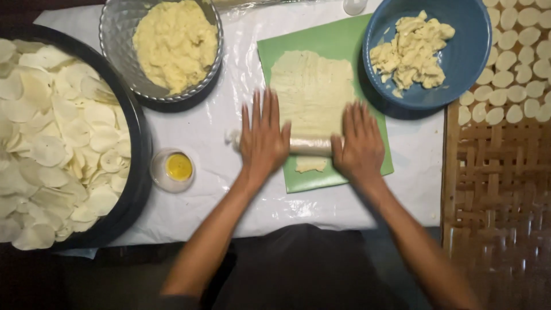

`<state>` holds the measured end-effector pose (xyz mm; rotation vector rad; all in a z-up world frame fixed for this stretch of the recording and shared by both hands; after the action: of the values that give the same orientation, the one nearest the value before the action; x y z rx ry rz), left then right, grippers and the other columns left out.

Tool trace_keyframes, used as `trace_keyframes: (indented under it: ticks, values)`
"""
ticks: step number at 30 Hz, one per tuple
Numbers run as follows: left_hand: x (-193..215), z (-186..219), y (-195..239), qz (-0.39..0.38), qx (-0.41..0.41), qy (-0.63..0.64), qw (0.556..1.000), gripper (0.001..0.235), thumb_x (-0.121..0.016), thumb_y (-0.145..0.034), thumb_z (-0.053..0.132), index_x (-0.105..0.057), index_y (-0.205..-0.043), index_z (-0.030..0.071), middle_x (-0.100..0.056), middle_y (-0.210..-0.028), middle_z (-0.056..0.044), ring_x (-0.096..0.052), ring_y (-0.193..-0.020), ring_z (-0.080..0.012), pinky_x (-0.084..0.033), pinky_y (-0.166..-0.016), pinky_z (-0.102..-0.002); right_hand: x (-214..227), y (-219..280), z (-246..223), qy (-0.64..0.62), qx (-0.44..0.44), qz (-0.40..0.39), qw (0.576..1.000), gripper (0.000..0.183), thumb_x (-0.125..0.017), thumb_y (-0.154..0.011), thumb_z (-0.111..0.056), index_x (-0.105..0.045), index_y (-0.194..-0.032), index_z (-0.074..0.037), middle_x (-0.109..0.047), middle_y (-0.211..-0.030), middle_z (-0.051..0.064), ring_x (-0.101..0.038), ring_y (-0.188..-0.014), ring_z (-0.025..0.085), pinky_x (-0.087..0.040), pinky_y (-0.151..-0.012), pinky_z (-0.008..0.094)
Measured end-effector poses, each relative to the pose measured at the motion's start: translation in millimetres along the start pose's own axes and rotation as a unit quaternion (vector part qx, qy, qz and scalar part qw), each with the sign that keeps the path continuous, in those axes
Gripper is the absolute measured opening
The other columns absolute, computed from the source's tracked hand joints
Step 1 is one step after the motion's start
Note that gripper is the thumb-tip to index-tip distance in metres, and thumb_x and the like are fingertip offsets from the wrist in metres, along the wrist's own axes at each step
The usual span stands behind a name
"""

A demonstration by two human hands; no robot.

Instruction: The person rolls out small pieces of dough on a green mat using a rolling pin. They repeatedly flatten the dough, occasionally adding more pieces from a blue bowl to the mat, and continue rolling until the dough is thin and spread out.

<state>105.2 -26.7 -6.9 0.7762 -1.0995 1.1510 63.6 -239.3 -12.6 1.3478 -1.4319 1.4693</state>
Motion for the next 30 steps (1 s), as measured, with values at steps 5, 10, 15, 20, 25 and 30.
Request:
trace_keyframes:
  ticks: [5,10,15,20,25,30]
  values:
    - [-1.4,10.2,65.1,0.035,-0.02,-0.014,0.999,0.065,-0.042,-0.104,0.037,-0.038,-0.156,-0.002,-0.04,-0.161,-0.024,-0.034,-0.152,-0.0398,-0.02,-0.123,-0.06,9.2,51.4,-13.3,0.004,0.015,0.024,1.0,0.07,-0.028,-0.108,-0.047,-0.053,-0.147,0.005,-0.053,-0.152,0.026,-0.049,-0.142,0.042,-0.036,-0.116,0.05]
    - [6.9,9.2,44.1,-0.033,0.0,0.004,0.999,0.067,-0.045,-0.103,0.038,-0.035,-0.158,0.001,-0.031,-0.165,-0.025,-0.027,-0.154,-0.0418,-0.017,-0.122,-0.062,16.0,27.4,-5.8,-0.062,0.011,-0.035,0.997,0.056,-0.045,-0.104,-0.033,-0.056,-0.146,0.002,-0.054,-0.15,0.027,-0.048,-0.141,0.044,-0.035,-0.116,0.054]
    - [-1.3,0.6,12.0,0.034,-0.011,-0.011,0.999,0.067,-0.05,-0.102,0.033,-0.036,-0.157,-0.003,-0.034,-0.163,-0.028,-0.027,-0.154,-0.0417,-0.013,-0.123,-0.064,9.1,1.8,-0.1,-0.007,0.01,0.044,0.999,0.054,-0.053,-0.106,-0.032,-0.058,-0.145,0.004,-0.057,-0.146,0.028,-0.052,-0.14,0.041,-0.039,-0.114,0.05]
    - [12.4,16.3,81.4,0.04,-0.042,-0.005,0.998,0.061,-0.044,-0.104,0.034,-0.043,-0.153,-0.002,-0.043,-0.158,-0.026,-0.037,-0.149,-0.0399,-0.021,-0.122,-0.059,15.1,66.7,-16.9,0.003,0.022,0.053,0.998,0.058,-0.04,-0.106,-0.036,-0.054,-0.147,0.003,-0.054,-0.151,0.025,-0.053,-0.139,0.039,-0.038,-0.114,0.049]
    - [10.8,8.7,99.0,0.051,-0.074,0.003,0.996,0.064,-0.048,-0.104,0.042,-0.044,-0.152,-0.001,-0.048,-0.154,-0.024,-0.042,-0.146,-0.0399,-0.026,-0.121,-0.056,29.6,61.1,-15.5,-0.036,0.032,0.051,0.998,0.057,-0.041,-0.106,-0.036,-0.052,-0.149,0.0,-0.051,-0.155,0.022,-0.052,-0.14,0.036,-0.038,-0.115,0.047]
    - [13.3,-2.3,79.7,0.011,-0.167,0.033,0.985,0.061,-0.078,-0.082,0.031,-0.06,-0.134,0.004,-0.065,-0.111,-0.015,-0.064,-0.108,-0.0325,-0.045,-0.106,-0.051,35.4,31.6,-6.7,-0.119,0.03,0.071,0.99,0.04,-0.055,-0.102,-0.02,-0.064,-0.136,-0.001,-0.057,-0.146,0.025,-0.058,-0.131,0.042,-0.046,-0.107,0.048]
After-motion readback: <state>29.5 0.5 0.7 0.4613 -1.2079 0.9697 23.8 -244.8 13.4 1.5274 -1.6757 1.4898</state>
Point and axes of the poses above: each hand's wrist, its own y-axis away from the middle knuckle, its own x-axis out of the back of the hand, z = x × y, the point moved 4 cm from there along -y, towards the middle knuckle
